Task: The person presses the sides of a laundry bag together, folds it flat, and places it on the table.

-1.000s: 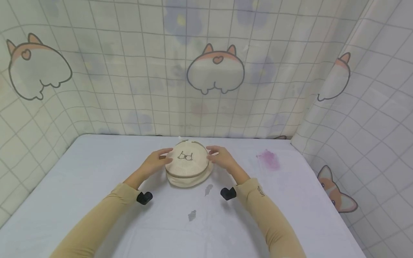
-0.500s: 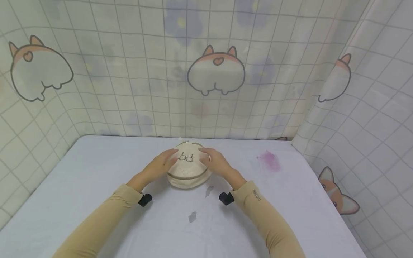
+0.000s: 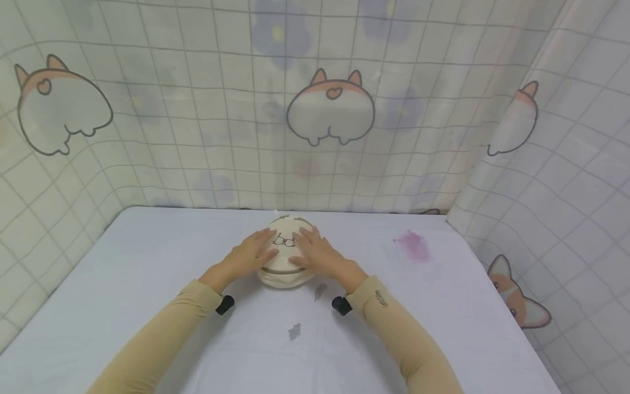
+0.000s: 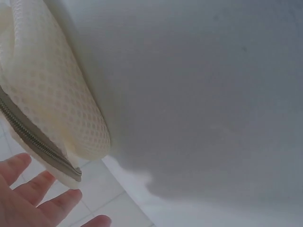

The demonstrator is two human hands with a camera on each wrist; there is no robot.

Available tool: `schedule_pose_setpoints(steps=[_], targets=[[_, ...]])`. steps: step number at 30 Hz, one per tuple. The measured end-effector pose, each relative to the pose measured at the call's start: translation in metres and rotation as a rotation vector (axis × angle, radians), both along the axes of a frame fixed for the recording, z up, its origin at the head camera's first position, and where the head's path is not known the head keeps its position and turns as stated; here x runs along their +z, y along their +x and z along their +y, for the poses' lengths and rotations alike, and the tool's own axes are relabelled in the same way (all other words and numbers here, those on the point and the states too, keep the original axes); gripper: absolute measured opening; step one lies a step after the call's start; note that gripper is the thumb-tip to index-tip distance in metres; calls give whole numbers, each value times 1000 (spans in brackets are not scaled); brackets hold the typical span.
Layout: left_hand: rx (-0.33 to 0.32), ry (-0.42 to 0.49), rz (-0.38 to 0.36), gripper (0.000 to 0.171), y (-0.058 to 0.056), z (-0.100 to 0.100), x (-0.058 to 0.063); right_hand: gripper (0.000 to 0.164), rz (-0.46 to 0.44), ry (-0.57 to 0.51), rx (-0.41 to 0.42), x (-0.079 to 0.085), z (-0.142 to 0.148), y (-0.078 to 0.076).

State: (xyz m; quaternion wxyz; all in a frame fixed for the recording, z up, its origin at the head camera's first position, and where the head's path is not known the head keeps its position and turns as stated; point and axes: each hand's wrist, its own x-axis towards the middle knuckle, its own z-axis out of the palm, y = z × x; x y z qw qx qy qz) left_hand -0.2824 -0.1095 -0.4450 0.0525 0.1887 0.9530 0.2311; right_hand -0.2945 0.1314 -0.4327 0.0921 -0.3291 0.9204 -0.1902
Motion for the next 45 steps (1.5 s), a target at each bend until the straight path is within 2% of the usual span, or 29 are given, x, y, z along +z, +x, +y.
schedule_pose_setpoints(steps=[4,10,14,25,31,45], targets=[[-5,-46,12,68,0,3,-1,78,20,50,10,-2,-3,-1],[-11,-70,-13,69,-1,6,-4,85,33,105,8,-4,-7,-4],[-18,-88,-38,72,-1,6,-6,89,4,151,10,-4,-8,-4],[-32,-102,-33,84,0,10,-10,100,-44,195,-25,-8,-10,-5],[-25,-140,-16,89,2,12,-11,101,-37,214,-25,-7,-10,-3],[-23,-230,-7,88,3,16,-11,99,-28,259,-29,-7,-11,0]])
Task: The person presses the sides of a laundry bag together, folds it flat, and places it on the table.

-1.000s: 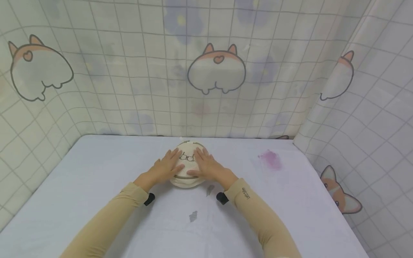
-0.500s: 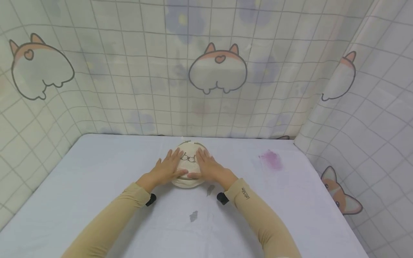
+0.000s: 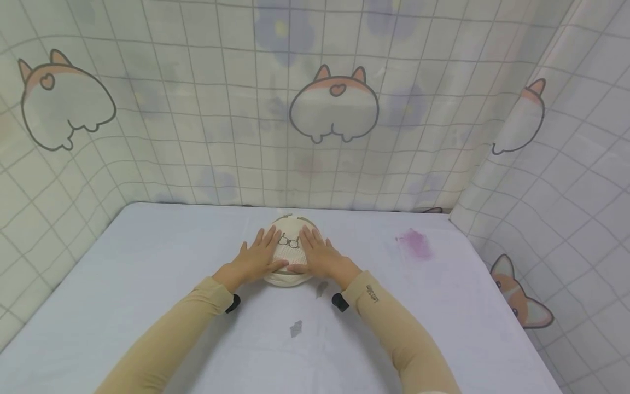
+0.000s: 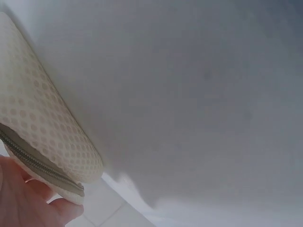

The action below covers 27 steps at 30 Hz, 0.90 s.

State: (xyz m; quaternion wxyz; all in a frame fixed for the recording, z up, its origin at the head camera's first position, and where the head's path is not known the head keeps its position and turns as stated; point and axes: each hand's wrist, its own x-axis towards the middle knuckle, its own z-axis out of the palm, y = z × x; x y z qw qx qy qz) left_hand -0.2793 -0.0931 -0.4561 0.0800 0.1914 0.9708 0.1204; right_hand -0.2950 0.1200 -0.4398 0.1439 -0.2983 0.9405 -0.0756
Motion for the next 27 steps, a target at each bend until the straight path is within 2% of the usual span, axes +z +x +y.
schedule_pose_setpoints(steps=[5,13,27], targets=[[-13,-22,-20,87,1,-1,5,100,1,14,-2,-1,-1,-1],[-21,-40,-48,87,2,-2,5,100,-7,45,-18,-5,-1,0],[-15,-130,-58,88,-5,2,-7,100,-42,75,-58,-11,-3,-1]])
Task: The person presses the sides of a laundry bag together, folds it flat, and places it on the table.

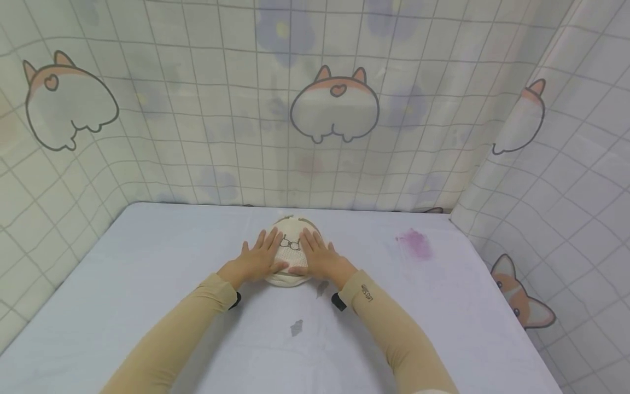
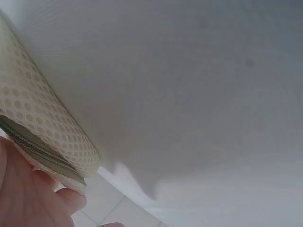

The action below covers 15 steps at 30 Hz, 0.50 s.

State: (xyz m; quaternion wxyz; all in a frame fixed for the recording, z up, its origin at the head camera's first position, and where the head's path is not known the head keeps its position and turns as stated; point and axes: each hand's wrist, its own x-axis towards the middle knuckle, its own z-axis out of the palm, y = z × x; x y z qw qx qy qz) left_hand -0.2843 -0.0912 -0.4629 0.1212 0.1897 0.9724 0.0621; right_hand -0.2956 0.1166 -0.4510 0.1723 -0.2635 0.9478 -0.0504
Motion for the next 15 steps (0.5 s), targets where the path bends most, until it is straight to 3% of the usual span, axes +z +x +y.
schedule_pose_setpoints(steps=[7,15], targets=[[12,-1,-10,88,-2,1,-4,100,-1,1,-6,-4,0,-2],[21,1,-29,86,2,2,3,99,1,24,10,-5,-1,-2]])
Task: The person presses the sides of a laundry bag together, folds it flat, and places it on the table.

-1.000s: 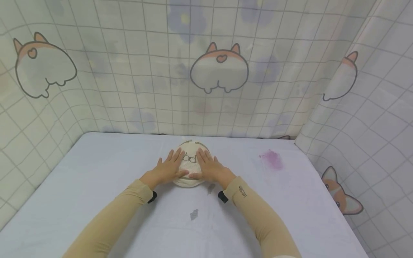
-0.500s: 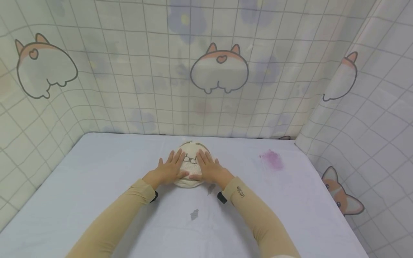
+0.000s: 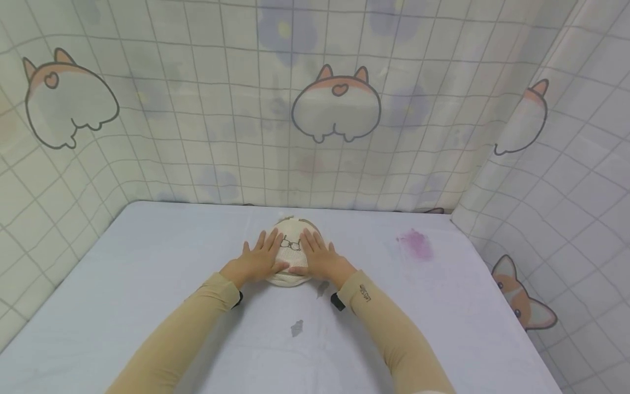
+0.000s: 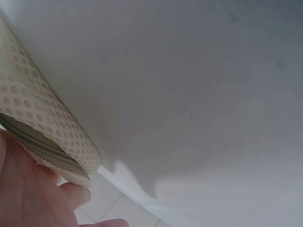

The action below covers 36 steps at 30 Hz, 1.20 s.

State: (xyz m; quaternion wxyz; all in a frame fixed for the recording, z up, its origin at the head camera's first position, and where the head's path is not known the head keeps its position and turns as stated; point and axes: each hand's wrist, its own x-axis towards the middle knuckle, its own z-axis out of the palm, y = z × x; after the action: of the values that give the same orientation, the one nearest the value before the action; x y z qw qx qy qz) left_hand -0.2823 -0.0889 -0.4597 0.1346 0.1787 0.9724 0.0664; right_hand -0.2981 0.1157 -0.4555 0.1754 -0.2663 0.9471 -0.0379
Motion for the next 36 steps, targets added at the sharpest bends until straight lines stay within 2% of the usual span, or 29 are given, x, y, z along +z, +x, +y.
schedule_pose_setpoints(steps=[7,16,22,28,36], targets=[[14,7,-41,85,2,0,7,97,-15,2,0,5,-2,1],[12,6,-69,86,-1,1,6,98,-26,22,-14,8,-3,0],[16,11,-49,86,2,1,7,98,-32,27,-12,11,-5,2],[14,4,-41,87,1,0,0,99,-36,26,-20,6,-7,1],[19,-10,-27,87,1,1,1,98,1,54,-15,3,-8,0]])
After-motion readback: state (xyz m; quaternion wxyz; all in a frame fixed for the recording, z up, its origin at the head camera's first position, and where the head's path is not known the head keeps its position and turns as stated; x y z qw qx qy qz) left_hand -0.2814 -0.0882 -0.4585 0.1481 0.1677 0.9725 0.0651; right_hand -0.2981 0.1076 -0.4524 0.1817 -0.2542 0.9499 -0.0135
